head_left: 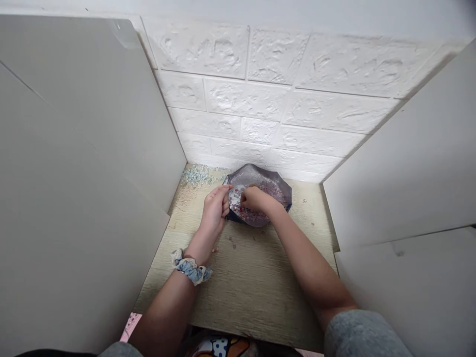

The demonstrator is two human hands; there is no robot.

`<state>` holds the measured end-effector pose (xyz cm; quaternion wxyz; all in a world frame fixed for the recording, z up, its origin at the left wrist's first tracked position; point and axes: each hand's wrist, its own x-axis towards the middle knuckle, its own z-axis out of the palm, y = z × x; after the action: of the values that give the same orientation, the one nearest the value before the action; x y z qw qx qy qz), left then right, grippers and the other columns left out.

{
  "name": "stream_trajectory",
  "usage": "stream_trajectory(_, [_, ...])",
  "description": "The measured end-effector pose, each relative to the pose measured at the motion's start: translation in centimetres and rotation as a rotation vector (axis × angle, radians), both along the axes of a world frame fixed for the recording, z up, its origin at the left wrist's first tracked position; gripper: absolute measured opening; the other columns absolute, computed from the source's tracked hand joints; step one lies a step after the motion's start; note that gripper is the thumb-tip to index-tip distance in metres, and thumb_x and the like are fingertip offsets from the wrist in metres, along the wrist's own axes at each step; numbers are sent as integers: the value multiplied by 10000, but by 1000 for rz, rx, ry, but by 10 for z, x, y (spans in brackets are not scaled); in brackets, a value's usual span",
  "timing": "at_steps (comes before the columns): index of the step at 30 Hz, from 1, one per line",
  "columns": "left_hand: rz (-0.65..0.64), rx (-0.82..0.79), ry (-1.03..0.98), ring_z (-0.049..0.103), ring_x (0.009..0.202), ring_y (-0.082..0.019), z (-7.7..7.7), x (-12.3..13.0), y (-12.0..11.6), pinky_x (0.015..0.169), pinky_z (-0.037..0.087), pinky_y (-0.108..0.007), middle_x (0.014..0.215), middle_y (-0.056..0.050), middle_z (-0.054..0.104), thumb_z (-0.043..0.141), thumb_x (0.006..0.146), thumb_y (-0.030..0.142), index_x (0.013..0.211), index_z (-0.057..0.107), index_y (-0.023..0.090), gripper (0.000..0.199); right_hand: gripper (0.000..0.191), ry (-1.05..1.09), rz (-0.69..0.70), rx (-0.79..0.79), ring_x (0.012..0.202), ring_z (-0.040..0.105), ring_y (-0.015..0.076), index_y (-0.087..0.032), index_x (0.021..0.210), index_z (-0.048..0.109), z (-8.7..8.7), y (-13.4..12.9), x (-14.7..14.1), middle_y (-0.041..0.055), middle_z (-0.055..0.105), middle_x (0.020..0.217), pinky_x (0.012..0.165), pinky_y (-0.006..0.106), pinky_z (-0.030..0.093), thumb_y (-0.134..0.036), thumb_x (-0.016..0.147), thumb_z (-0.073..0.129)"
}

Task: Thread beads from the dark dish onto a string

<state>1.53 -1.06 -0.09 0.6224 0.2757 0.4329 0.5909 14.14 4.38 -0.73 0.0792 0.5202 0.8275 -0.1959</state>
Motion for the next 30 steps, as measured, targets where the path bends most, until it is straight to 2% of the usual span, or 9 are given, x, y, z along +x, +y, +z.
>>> stream_trajectory(6, [-3,13,2,144,328,-10,0,0,-1,327,82,-150,408,131,214,636,649,318,765,556,134,231,279,-32,-47,123,862,600,230,-81,898,672,-1,-2,-4,167,652,939,712,285,405,-56,808,409])
stream_trajectory(10, [-4,7,28,149,321,-14,1,0,0,328,85,-153,400,130,213,628,653,327,754,558,142,222,264,5,-47,146,834,586,226,-82,853,647,-4,-2,-2,173,641,918,699,298,395,-62,828,385])
stream_trajectory(13, [-8,-2,54,157,315,-15,1,0,-1,327,90,-156,392,129,226,623,648,329,753,562,143,222,195,198,-80,182,796,546,186,-118,825,589,-9,4,3,132,624,898,692,286,383,-116,857,396])
stream_trajectory(15, [4,-5,72,161,313,-16,2,1,-1,327,94,-158,385,129,233,619,643,330,754,565,141,225,155,381,-155,172,743,509,156,-147,784,540,-10,8,8,79,600,836,665,273,375,-175,872,415])
stream_trajectory(17, [19,-9,87,161,312,-17,2,1,-2,326,94,-162,378,128,233,613,640,331,748,568,140,225,180,592,-225,63,662,474,130,-163,741,500,-10,11,11,30,557,739,615,260,370,-234,883,414])
stream_trajectory(19, [23,-11,101,159,312,-19,3,0,-2,326,94,-165,373,127,229,609,638,329,742,572,138,220,189,846,-261,-127,599,465,108,-168,742,495,-9,13,13,3,527,690,574,247,380,-280,879,429])
stream_trajectory(23, [5,-18,130,165,317,-20,2,1,-2,326,102,-168,374,124,236,608,638,319,740,578,138,210,157,1332,-314,-452,645,548,92,-170,791,544,-6,11,10,2,574,762,621,236,451,-308,766,615])
stream_trajectory(26, [-3,-21,141,166,321,-21,1,1,-2,328,103,-169,375,123,241,614,638,322,735,576,137,213,223,1509,-384,-570,693,582,103,-170,802,575,-4,9,6,7,600,768,675,247,482,-287,671,713])
stream_trajectory(30, [7,-4,152,170,323,-23,1,1,-2,328,110,-172,376,120,248,623,637,332,713,568,143,211,212,1591,-427,-640,686,590,101,-167,786,595,0,5,1,6,611,753,694,250,497,-255,654,736])
